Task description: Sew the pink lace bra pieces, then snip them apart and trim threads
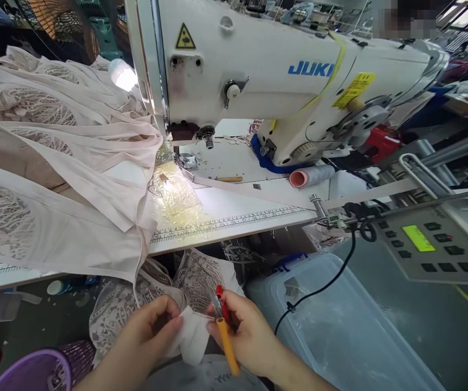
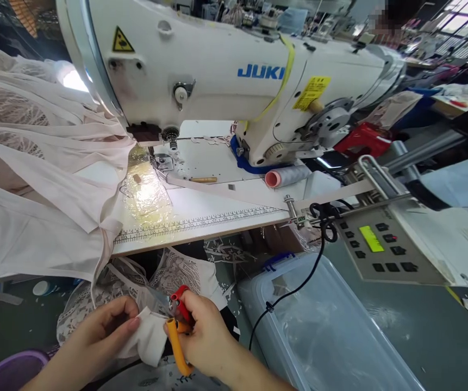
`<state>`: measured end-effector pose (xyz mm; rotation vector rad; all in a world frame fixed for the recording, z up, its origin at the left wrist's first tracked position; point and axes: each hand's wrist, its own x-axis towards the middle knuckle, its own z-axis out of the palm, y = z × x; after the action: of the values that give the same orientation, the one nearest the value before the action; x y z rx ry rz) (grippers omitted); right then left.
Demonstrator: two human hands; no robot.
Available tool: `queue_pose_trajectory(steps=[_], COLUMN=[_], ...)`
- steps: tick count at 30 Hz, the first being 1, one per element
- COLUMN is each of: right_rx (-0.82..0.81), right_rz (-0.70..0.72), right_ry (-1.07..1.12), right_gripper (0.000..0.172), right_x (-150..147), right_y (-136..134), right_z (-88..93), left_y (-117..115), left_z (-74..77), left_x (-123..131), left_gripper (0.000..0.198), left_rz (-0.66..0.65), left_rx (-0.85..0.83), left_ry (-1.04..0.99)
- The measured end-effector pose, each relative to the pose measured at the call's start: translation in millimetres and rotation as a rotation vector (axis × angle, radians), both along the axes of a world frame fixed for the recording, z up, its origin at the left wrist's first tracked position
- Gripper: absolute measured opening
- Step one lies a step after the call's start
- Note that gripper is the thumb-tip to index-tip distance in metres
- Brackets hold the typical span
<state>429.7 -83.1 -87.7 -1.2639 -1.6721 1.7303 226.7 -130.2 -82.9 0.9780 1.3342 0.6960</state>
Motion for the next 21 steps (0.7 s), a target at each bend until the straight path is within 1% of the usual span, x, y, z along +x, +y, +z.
queue_pose_trajectory(steps=[3,5,7,11,12,14,17,19,21], right_rx=[-0.006,-0.014,-0.025,0.003,0.018,0.076,0.2,0.244,0.253], right_rz=[0.005,0.007,0.016,0.103,0.151,0.299,0.607,0.781,0.904], right_ry=[0.023,0.037,0.04,-0.005,-0.022,-0.05,-0.103,-0.18,-0.285], right_gripper=[0.024,0.023,0.021,0.025,0.028,0.039,0.056,0.062,0.062], right_x=[-2.0,-2.9,-2.4,5.5,9.3,18.4,33.2,41.2,46.3], right_y=[1.2,1.5,1.0,3.1,6.0,15.9,37.4,50.4,58.4], right_z=[5.1,9.2,12.2,14.6,15.2,17.0,21.0,24.5,29.2], left_y=[-0.2,0.7,2.2,5.4,6.0,7.1,9.0,10.2,10.9], left_z=[-1.0,-0.4,0.7,4.7,6.2,10.1,17.4,21.7,24.0], left_x=[0.9,2.8,4.9,9.6,11.1,14.4,19.8,23.1,25.9], left_gripper=[0.039,0.039,0.04,0.045,0.046,0.047,0.043,0.038,0.034], left_rz=[0.035,0.067,0.071,0.064,0.073,0.083,0.075,0.075,0.079], left_rx=[0.001,-0.044,-0.117,-0.185,-0.191,-0.205,-0.202,-0.196,-0.195], left_ry=[-0.022,-0.081,-0.164,-0.255,-0.271,-0.314,-0.339,-0.311,-0.278])
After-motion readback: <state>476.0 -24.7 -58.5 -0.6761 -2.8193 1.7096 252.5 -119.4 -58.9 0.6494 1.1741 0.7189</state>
